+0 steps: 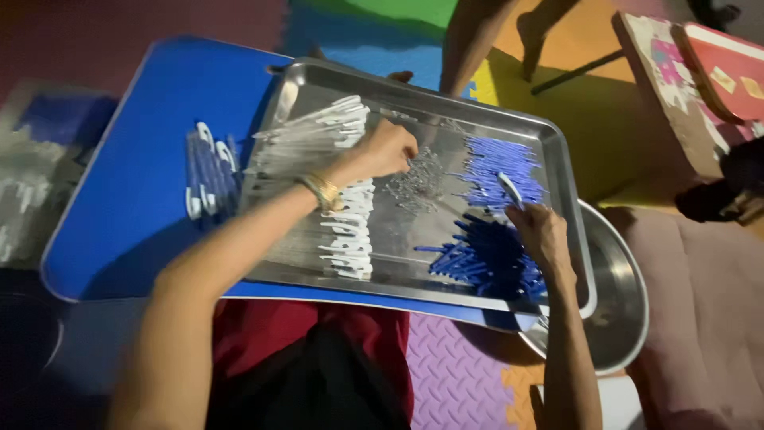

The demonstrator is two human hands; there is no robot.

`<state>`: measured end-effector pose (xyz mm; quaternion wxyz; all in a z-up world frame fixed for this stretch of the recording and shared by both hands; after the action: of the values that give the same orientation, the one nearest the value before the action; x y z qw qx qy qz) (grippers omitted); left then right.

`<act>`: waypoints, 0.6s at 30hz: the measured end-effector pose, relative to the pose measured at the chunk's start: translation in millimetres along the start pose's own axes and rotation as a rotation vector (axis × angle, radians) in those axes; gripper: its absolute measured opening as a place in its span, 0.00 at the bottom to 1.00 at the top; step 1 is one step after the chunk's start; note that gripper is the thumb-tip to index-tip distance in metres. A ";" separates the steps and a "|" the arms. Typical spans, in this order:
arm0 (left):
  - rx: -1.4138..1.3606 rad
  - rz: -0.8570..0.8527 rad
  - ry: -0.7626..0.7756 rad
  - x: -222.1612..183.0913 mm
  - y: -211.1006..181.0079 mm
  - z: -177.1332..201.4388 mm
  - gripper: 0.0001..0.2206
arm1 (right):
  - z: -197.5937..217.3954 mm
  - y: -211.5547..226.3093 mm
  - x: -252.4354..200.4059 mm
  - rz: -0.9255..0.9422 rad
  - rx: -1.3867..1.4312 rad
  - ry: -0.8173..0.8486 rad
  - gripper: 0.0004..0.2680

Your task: The person assembles ballpoint pens by inserting ink cartridges and springs into pen barrels, then securing them with pen caps.

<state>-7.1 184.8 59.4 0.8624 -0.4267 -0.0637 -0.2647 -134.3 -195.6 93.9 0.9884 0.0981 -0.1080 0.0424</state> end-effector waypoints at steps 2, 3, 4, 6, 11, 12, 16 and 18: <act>0.181 0.182 0.080 17.2 34.5 -77.7 0.14 | -5.7 -20.1 7.2 0.095 -0.110 -0.045 0.16; 0.177 0.176 0.084 4.0 5.1 -61.3 0.14 | -10.5 -34.0 6.3 0.088 -0.115 -0.046 0.16; 0.067 0.222 0.140 -9.8 -22.6 -46.4 0.14 | -15.7 -47.1 5.2 0.119 -0.116 -0.031 0.13; -0.044 0.270 0.199 -28.5 -55.8 -18.0 0.15 | -19.7 -59.7 0.6 0.150 -0.116 -0.013 0.10; 0.192 0.300 -0.053 -105.1 -7.0 111.6 0.16 | -30.6 -70.8 -22.1 0.225 -0.278 0.087 0.08; 0.202 0.313 -0.060 -130.5 11.2 145.6 0.16 | -18.9 -60.8 -26.9 0.240 -0.268 0.088 0.08; 0.546 0.680 -0.242 -241.3 79.4 234.4 0.20 | 29.4 -10.0 -46.3 0.072 -0.077 0.011 0.11; 0.545 0.855 -0.210 -272.1 98.6 237.3 0.25 | 53.6 25.9 -56.8 0.005 -0.028 -0.016 0.11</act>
<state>-160.9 525.8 47.7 0.9624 -0.1986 -0.0366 0.1817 -203.3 -184.8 137.5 0.9887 0.0845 -0.1165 0.0428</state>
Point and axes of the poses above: each hand's wrist, its own x-axis towards the middle knuckle, its own z-axis out of the back of the hand, y = z × x, the point moved 3 cm from there along x, towards the middle knuckle, and after that the axes turned 10 degrees about -x, right-handed, at the moved point
